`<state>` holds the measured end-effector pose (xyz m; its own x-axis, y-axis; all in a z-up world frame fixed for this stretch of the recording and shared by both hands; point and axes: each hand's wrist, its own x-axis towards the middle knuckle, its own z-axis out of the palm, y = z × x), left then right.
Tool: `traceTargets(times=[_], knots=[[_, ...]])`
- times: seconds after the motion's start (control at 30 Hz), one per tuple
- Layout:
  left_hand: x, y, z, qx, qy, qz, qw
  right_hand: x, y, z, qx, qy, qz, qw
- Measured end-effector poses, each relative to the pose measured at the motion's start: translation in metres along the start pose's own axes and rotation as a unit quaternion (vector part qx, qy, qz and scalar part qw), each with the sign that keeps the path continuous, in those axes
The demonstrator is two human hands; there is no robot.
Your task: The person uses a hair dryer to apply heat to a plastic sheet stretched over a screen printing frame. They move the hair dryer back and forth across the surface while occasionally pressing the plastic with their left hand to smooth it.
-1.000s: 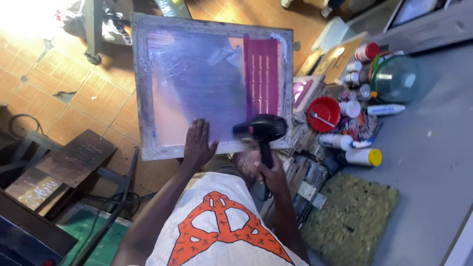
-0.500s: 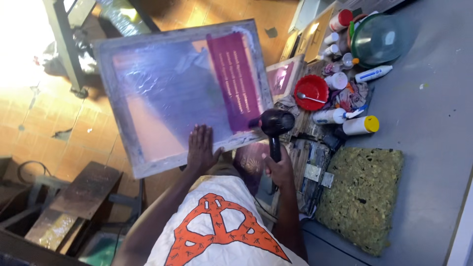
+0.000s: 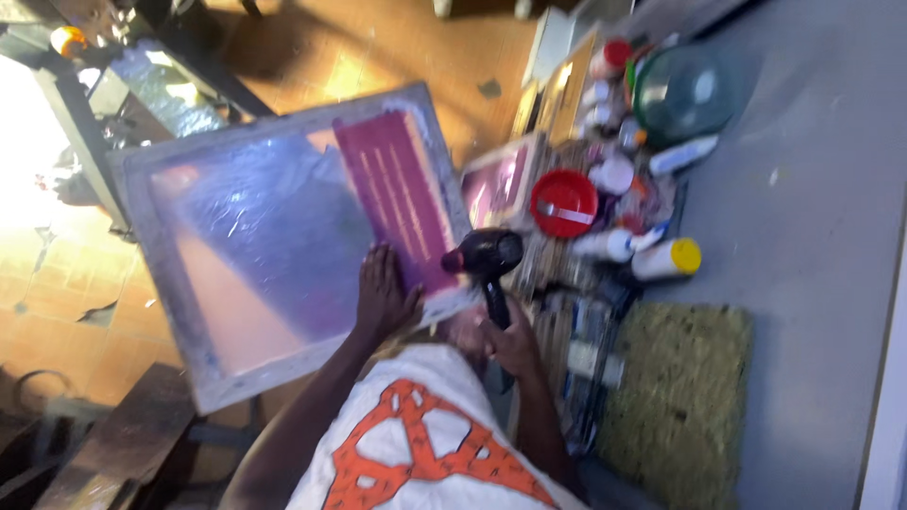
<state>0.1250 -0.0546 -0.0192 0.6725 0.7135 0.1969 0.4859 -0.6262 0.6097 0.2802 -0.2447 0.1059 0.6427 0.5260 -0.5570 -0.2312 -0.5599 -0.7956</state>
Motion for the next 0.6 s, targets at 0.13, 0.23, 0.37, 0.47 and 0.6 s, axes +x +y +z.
traceTargets(times=[0.13,0.23,0.37,0.47,0.6], knots=[[0.01,0.001,0.018,0.025,-0.009,-0.019,0.999,0.036,-0.04,-0.007,-0.132,-0.01,-0.014,0.991],[0.002,0.012,0.027,0.013,-0.003,-0.016,1.0,0.075,-0.023,-0.006,-0.198,0.001,-0.086,0.976],[0.037,0.016,0.048,0.025,0.008,0.007,1.0,0.094,-0.068,-0.012,-0.051,-0.072,-0.125,0.988],[0.039,0.006,0.054,0.041,0.006,0.007,0.999,0.077,-0.061,-0.025,-0.099,-0.082,-0.082,0.988],[0.043,0.003,0.05,0.051,-0.03,-0.011,0.998,0.055,-0.023,-0.049,-0.056,-0.094,-0.031,0.994]])
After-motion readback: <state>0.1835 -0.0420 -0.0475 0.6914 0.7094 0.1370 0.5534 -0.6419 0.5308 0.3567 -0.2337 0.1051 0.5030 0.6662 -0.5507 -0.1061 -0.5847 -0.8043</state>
